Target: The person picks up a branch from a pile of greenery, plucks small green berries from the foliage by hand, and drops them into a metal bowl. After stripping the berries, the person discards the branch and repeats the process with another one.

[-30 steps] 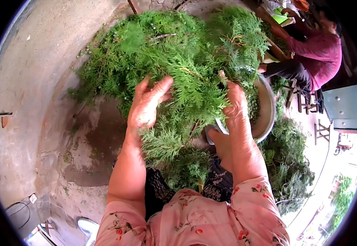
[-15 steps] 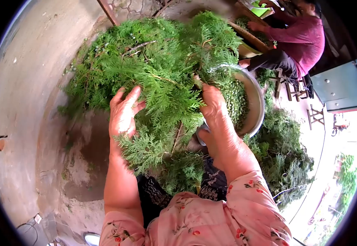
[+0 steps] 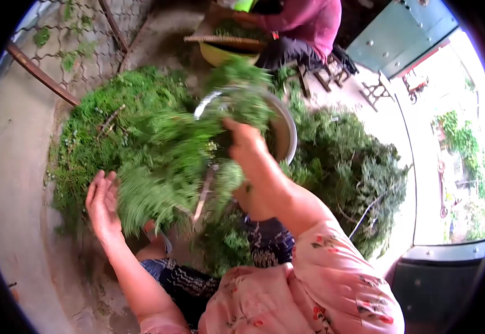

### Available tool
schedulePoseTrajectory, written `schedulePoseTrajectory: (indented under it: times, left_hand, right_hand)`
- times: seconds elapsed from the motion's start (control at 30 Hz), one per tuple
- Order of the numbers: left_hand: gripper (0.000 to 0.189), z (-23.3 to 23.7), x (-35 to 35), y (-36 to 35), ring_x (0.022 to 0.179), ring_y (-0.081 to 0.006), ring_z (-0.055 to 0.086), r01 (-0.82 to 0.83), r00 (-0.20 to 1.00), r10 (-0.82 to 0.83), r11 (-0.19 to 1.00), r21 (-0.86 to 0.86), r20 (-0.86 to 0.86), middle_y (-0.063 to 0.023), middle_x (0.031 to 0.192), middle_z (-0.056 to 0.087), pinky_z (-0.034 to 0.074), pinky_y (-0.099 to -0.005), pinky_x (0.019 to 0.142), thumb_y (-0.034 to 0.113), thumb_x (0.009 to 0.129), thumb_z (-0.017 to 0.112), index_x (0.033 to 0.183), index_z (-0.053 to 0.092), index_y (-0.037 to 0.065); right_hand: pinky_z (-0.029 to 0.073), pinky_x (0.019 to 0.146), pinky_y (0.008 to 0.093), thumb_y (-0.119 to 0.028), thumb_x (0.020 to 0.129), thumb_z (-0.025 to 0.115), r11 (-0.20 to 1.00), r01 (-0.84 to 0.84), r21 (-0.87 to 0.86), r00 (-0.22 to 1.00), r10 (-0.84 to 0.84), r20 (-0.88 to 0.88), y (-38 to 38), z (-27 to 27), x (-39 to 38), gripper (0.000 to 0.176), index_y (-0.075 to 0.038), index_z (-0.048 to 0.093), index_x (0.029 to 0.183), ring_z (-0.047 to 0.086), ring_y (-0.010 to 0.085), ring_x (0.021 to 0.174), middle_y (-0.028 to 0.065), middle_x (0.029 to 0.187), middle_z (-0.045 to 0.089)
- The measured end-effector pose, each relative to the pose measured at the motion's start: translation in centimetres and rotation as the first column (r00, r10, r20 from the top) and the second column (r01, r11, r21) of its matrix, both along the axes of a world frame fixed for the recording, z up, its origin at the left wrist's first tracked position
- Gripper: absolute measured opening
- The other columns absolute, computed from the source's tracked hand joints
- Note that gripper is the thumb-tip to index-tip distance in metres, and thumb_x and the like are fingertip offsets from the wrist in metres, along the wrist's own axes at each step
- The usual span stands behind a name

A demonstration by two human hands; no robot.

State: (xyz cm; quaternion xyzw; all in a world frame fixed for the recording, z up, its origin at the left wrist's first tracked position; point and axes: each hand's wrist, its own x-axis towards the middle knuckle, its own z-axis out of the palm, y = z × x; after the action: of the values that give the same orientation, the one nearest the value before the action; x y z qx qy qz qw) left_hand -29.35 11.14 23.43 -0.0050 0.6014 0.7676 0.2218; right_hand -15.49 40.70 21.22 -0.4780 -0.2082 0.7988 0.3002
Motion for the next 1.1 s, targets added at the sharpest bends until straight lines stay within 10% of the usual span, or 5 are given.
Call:
schedulePoseTrajectory:
  times: [0.23,0.3,0.43,0.73,1.1]
  left_hand:
    - [0.025,-0.3,1.2,0.9,0.079,-0.0169,0.061,0.005,0.998,-0.011,0.994,0.108,0.062,-0.0079,0.095,0.062,0.046,-0.028,0.07,0.019,0.086,0.057,0.107,0.054,0.007]
    - [0.026,-0.3,1.4,1.2,0.079,-0.0168,0.061,0.015,0.998,-0.022,0.994,0.111,0.062,-0.0077,0.095,0.062,0.046,-0.028,0.07,0.019,0.085,0.057,0.108,0.054,0.007]
    - [0.028,-0.6,1.7,2.0,0.083,-0.0171,0.061,0.035,0.996,-0.041,0.996,0.085,0.076,-0.0075,0.098,0.062,0.047,-0.0285,0.071,0.021,0.086,0.057,0.111,0.053,0.008]
    - [0.028,-0.6,2.4,2.2,0.083,-0.0177,0.061,0.066,0.994,-0.072,0.995,0.069,0.08,-0.0076,0.097,0.062,0.047,-0.0291,0.071,0.021,0.085,0.057,0.11,0.053,0.007]
    - [0.037,-0.8,1.5,0.2,0.085,-0.0196,0.06,-0.054,0.996,0.04,0.982,0.183,0.079,-0.0108,0.1,0.06,0.047,-0.0294,0.073,0.02,0.083,0.059,0.115,0.05,0.005]
  right_hand:
    - [0.052,0.069,0.04,-0.011,0.083,0.055,0.823,0.116,0.557,0.993,-0.077,-0.094,26.9,4.6,29.4,0.019,0.001,0.056,0.098,0.06,0.0253,0.078,0.0134,0.091,0.06]
    - [0.041,0.054,0.0244,-0.014,0.083,0.055,0.393,-0.027,0.919,0.788,-0.558,0.262,27.7,6.0,37.7,0.02,-0.002,0.058,0.099,0.054,0.0161,0.071,0.0113,0.091,0.061]
    - [0.032,0.043,0.0233,-0.014,0.081,0.055,0.559,0.098,0.823,0.541,-0.724,0.428,23.8,7.3,39.4,0.01,-0.005,0.058,0.086,0.046,0.0087,0.055,0.0014,0.064,0.052]
    - [0.041,0.055,0.0224,-0.01,0.077,0.062,0.595,-0.413,0.69,0.904,0.175,0.39,2.3,2.1,9.9,0.018,0.001,0.061,0.092,0.049,0.0076,0.064,-0.0003,0.072,0.057]
    - [0.034,0.098,0.0302,-0.025,0.081,0.054,-0.676,-0.703,0.223,0.08,0.237,0.968,-3.4,-17.8,6.8,0.039,-0.006,0.052,0.114,0.043,0.0242,0.115,0.0155,0.115,0.05]
